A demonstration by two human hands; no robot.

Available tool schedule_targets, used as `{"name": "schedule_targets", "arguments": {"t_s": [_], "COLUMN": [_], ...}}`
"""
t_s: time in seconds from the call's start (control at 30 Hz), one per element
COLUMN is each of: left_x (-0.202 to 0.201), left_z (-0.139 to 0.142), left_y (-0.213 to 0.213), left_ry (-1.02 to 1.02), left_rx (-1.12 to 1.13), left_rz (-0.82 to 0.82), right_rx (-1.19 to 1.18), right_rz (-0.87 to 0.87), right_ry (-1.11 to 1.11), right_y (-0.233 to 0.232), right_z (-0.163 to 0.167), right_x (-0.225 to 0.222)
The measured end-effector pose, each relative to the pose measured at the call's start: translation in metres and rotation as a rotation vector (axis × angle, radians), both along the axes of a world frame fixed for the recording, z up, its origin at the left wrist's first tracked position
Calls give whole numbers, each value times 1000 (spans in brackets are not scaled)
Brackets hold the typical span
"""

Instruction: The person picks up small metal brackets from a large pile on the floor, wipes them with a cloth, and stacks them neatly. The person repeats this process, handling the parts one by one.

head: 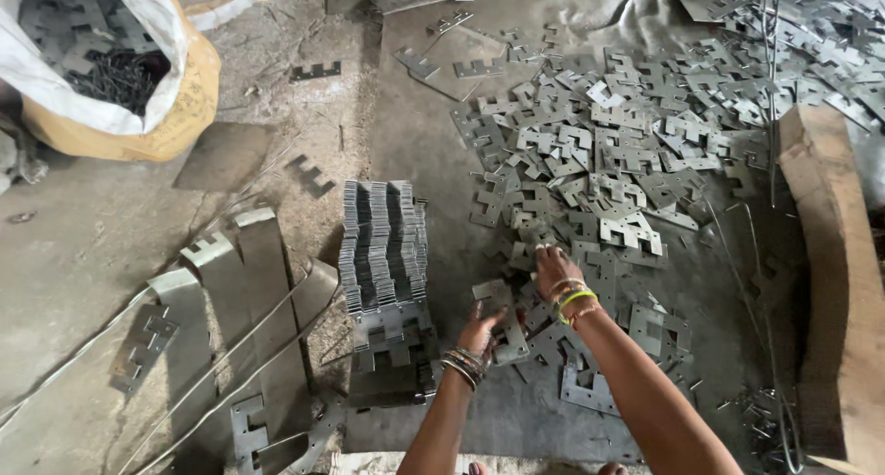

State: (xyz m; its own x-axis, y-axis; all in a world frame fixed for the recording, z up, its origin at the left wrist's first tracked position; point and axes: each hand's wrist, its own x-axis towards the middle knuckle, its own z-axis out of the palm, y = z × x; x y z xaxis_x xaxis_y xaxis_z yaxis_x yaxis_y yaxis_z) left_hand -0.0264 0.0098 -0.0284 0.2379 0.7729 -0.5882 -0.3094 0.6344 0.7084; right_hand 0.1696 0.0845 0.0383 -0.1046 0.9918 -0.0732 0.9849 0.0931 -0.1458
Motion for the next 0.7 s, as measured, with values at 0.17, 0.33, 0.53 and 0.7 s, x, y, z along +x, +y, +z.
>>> {"name": "schedule_targets", "arguments": {"t_s": [0.17,0.33,0.53,0.7], "left_x": [2,8,9,8], "left_z": [-8,-7,1,-2], "left_y": [6,3,9,12], "left_ry": [-77,-211,-173,-151], "left_rx": [121,80,173,-28], "left_rz": [87,72,12,-6], "right_rx": [-20,-167,-229,11], "right_rz": [97,-163,-326,-254], "right_ry": [-151,128,228,-69], "right_y": [-27,-27,-7,-14], "right_z": [4,40,10,-20], "right_x": [15,37,29,8]}}
